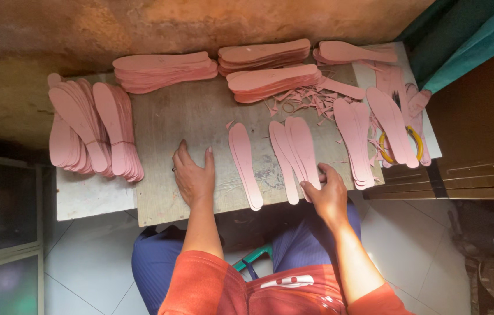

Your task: The person repeatedly picks up pink shoe insoles from a table, aligns them, and stacks them into neat piles. The person also bundles a stack with a rubber band and places it aside. The task continues with additional insoles being gathered and stacked.

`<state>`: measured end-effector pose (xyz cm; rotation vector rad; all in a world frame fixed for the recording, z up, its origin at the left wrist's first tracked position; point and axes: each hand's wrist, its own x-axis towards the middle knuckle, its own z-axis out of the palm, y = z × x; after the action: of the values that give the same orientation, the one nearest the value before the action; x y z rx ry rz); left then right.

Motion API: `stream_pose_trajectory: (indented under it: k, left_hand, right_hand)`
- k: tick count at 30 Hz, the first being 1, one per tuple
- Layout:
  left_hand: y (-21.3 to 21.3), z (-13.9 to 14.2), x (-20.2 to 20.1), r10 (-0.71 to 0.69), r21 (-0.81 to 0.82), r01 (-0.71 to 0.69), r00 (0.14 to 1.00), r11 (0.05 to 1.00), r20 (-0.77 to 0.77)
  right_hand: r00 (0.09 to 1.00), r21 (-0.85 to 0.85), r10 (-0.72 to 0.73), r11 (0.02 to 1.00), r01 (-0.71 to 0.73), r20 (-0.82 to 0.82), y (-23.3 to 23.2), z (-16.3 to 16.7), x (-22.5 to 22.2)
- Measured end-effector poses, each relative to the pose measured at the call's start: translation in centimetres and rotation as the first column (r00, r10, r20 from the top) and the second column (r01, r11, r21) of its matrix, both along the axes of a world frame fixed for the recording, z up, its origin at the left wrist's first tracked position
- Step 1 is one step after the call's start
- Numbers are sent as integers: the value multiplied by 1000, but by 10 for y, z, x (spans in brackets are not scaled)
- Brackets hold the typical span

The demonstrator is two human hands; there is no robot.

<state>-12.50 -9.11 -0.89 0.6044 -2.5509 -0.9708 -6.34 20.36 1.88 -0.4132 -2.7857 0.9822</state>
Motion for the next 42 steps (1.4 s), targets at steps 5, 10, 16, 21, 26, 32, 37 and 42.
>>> stream_pose_trajectory:
  k: [5,10,16,21,26,32,37,42]
  left_hand:
    - [-1,-4,-1,-2,-13,2,1000,1000,-30]
    - [-2,-4,-1,2,-31,-2,1000,1000,5]
    - [-4,-1,0,-9,-49,10,1000,999,5]
    - [-4,0,1,-7,-63,7,1000,998,-2]
    - [-5,-3,1,-13,-73,14,1000,997,10]
    - [-5,-7,1,-20,-115,18,1000,993,-9]
    - [-5,-8,1,-19,-99,19,1000,995,-2]
    - [-5,-7,1,-17,-93,19,999,995,30]
  right_hand:
    - [990,-552,-82,824,131,113,24,-19,-8]
    - [980,-626,-130,755,197,152,30,-18,-2]
    - [977,-564,-151,798,211,152,27,-14,3]
    - [963,-524,-268,815,247,36,32,-25,5]
    - [924,-656,-375,716,237,-76,36,-27,0]
    - [925,-499,-371,788,360,82,34,-14,0]
    - [936,-410,-351,856,316,-10,32,-5,1]
    - [951,-63,-307,950,304,-40,25,10,2]
